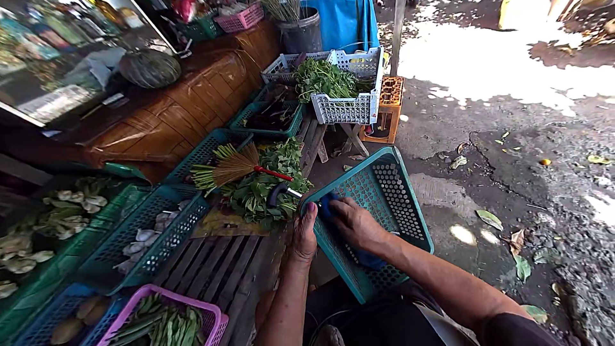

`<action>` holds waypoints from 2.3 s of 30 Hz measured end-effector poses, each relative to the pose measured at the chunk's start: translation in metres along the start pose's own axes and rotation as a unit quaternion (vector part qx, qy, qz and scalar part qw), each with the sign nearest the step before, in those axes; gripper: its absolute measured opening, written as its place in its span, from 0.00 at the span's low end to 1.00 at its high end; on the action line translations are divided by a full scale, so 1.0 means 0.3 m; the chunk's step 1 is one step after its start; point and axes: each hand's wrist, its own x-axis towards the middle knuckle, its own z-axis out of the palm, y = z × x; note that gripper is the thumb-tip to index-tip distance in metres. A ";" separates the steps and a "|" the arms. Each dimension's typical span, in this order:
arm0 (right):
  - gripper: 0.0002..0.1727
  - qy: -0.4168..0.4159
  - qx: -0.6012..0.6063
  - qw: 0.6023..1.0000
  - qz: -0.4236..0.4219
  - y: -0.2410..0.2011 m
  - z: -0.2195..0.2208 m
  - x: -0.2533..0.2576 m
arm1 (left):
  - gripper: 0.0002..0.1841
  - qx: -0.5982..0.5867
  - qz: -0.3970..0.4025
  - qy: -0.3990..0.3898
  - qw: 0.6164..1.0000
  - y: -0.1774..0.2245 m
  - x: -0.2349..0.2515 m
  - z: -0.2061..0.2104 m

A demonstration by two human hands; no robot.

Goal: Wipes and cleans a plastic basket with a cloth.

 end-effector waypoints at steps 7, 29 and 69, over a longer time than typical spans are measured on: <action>0.17 -0.067 -0.137 0.986 -0.067 0.131 0.168 -0.076 | 0.19 0.013 -0.036 0.037 0.999 0.001 0.002 -0.003; 0.18 -0.094 -0.175 0.977 -0.078 0.049 0.160 0.016 | 0.21 0.013 -0.023 0.054 0.998 -0.017 -0.009 -0.040; 0.22 0.160 -0.235 0.958 0.018 0.303 -0.032 0.033 | 0.21 0.047 0.004 0.039 0.998 0.009 -0.001 0.039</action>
